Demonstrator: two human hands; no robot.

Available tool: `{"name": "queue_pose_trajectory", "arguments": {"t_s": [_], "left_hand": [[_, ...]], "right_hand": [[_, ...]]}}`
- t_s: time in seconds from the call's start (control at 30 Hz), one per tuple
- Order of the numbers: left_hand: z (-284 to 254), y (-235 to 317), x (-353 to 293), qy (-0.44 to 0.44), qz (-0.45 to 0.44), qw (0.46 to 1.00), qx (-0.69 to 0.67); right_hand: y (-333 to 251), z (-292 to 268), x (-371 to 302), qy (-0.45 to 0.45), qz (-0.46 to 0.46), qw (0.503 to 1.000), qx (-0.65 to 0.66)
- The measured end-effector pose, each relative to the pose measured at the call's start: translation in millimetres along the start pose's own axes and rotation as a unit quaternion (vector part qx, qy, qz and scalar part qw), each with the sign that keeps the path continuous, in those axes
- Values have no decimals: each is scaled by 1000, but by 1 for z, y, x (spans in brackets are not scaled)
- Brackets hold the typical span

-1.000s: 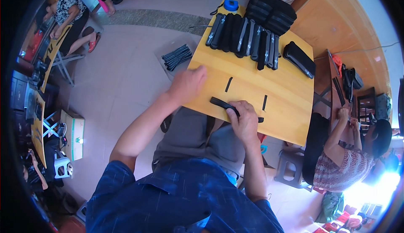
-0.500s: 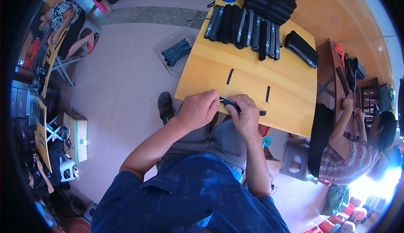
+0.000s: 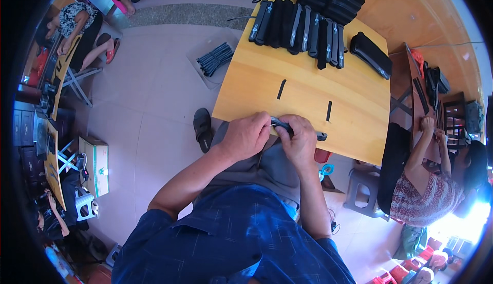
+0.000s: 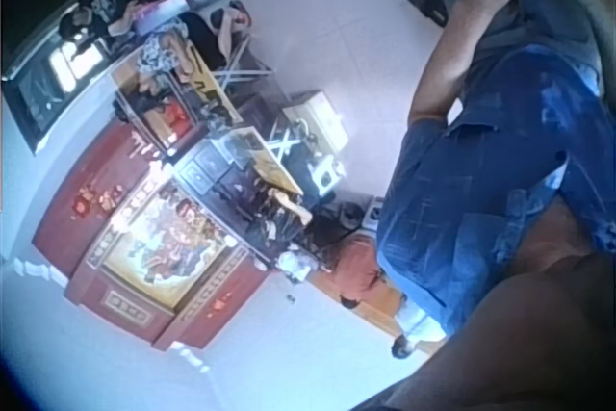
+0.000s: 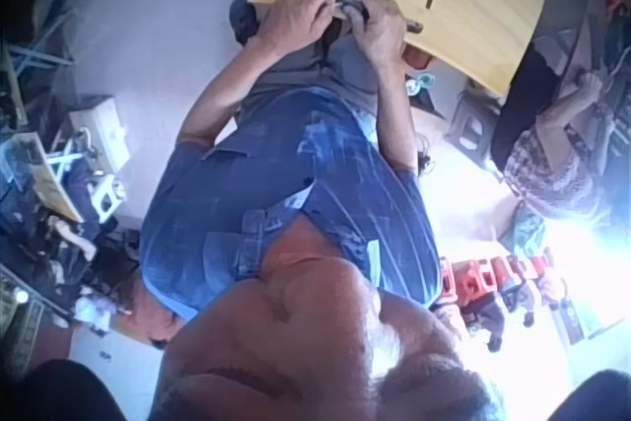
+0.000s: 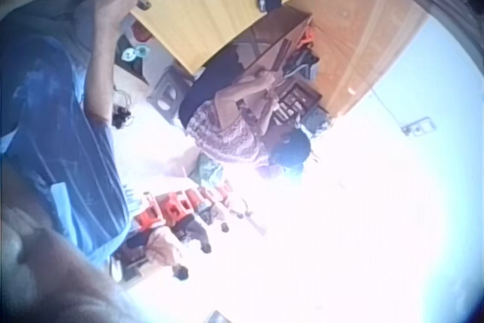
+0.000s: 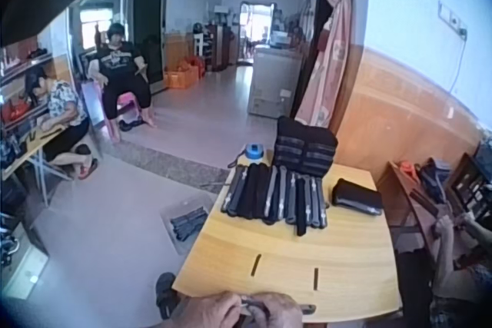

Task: The person inserts strips into straps by hand, stacks and aligns the straps on the table, and organizes the assembled straps into bundles.

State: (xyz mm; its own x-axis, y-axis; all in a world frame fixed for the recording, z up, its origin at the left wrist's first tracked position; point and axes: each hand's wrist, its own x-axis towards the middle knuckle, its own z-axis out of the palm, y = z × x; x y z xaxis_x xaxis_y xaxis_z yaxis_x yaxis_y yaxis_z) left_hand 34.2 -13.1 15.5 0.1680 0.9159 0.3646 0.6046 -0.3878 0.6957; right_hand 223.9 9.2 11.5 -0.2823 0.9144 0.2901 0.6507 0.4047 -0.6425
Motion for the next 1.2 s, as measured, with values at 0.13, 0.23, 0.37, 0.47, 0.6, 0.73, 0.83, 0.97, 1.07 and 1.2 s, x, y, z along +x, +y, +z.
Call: {"name": "queue_pose_trajectory", "arguments": {"t_s": [0.13, 0.23, 0.37, 0.47, 0.6, 0.73, 0.83, 0.97, 1.07, 1.2], "left_hand": [[-1, -1, 2, -19, -10, 1000, -8], [0, -2, 2, -23, -8, 1000, -16], [-1, -2, 1, -22, -53, 998, -35], [1, -1, 0, -23, -77, 997, -10], [0, -5, -2, -20, -106, 994, 10], [-5, -4, 0, -44, -142, 988, 32], [-6, -7, 0, -37, -139, 989, 17], [-7, -10, -1, -52, -154, 987, 7], [-11, -10, 0, -57, -174, 983, -12], [-14, -13, -3, -61, -182, 981, -9]], "right_hand": [[0, 0, 0, 0, 0, 1000, 3], [0, 1, 1, 3, -2, 1000, 3], [-1, 2, 1, 2, -1, 1000, 1], [0, 2, 1, 3, -1, 1000, -1], [0, 1, 4, -1, -3, 1000, 9], [0, 1, 4, -4, 5, 1000, 15], [0, -1, 5, -15, 6, 1000, 13], [0, -1, 4, -22, 11, 1000, 10], [0, -1, 4, -20, 12, 1000, 12], [-1, 1, 5, -5, 0, 1000, 15]]}}
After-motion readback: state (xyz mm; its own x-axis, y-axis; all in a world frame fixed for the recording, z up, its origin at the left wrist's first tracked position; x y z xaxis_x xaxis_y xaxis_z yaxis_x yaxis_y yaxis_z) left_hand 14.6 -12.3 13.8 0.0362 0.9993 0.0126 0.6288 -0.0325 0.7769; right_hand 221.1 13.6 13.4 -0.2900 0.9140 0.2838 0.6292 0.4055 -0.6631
